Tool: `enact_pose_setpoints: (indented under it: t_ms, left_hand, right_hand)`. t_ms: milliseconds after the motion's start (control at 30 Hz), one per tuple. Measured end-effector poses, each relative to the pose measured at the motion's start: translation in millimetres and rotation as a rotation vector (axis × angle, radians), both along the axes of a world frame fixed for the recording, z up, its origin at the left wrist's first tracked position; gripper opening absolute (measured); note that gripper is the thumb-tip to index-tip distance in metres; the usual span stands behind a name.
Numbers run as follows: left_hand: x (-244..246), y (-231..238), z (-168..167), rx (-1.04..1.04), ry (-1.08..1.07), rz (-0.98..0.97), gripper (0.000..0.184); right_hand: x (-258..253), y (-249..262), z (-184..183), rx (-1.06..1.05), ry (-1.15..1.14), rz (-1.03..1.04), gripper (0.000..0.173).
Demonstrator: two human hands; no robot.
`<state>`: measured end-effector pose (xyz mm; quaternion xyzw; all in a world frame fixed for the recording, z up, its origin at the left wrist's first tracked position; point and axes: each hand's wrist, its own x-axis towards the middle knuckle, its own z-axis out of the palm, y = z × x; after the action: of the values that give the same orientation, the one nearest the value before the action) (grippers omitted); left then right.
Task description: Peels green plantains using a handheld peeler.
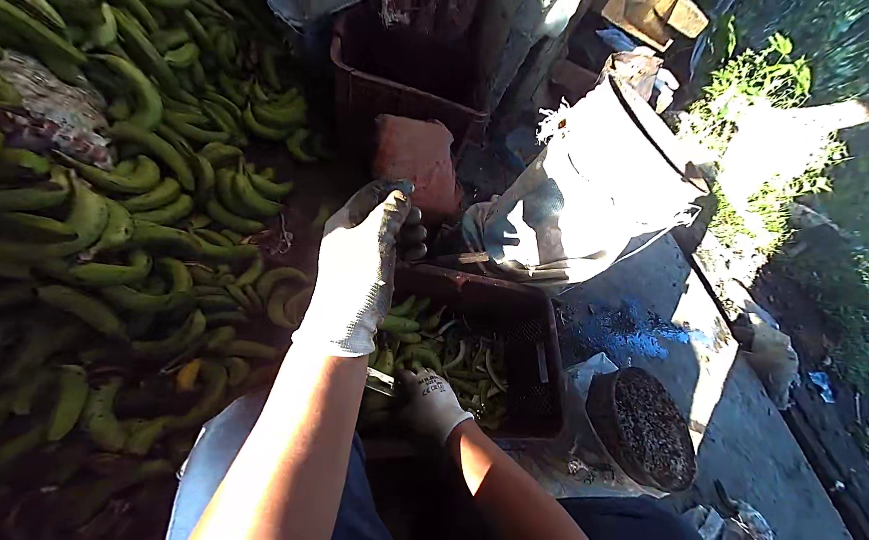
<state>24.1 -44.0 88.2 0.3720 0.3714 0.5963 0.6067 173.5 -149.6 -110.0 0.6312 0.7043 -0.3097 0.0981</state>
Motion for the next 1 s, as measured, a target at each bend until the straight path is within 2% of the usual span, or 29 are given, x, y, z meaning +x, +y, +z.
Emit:
enact_pose_setpoints:
  t_ms: [100,200,300,367,433,533,567,667,733,800,900,1000]
  left_hand:
    - [3,-4,0,0.000,0.056,-0.035,0.029]
    - [10,-12,-3,0.060,0.227,-0.124,0.034]
    - [30,-30,-11,0.132,0.382,-0.255,0.048]
    - [57,-41,-25,0.140,0.369,-0.334,0.057]
    - [92,-54,-46,0.182,0.348,-0.454,0.067]
    - [136,-79,-76,0.269,0.491,-0.709,0.091]
    - [143,-90,-79,0.268,0.512,-0.748,0.092]
    - [159,-113,-72,0.209,0.300,-0.622,0.053]
    - [162,-108,-76,0.244,0.067,-0.544,0.053]
    - [157,-96,-84,0.251,-0.044,-0.503,0.046]
    - [141,-79,-81,0.258,0.038,-0.446,0.052]
    - [131,-69,-73,0.412,0.261,-0.407,0.059]
  right_hand:
    - [26,-11,29,0.071,0.212,-0.197,0.049]
    - [75,-32,86,0.227,0.541,-0.513,0.050]
    - [125,-52,148,0.345,0.973,-0.832,0.042]
    - [150,-59,175,0.359,1.314,-0.994,0.035]
    - [170,-60,180,0.362,1.585,-1.069,0.026]
    - [177,-60,170,0.321,1.847,-1.058,0.037]
    - [174,-63,165,0.308,1.859,-1.032,0.036]
    - [162,-71,155,0.129,1.822,-1.009,0.025]
    - [161,-71,148,-0.023,1.722,-1.025,0.027]
    - [168,-67,143,-0.030,1.515,-1.127,0.036]
    - [186,-62,136,0.190,1.236,-1.180,0.048]
    - [198,-64,142,0.531,0.941,-0.871,0.046]
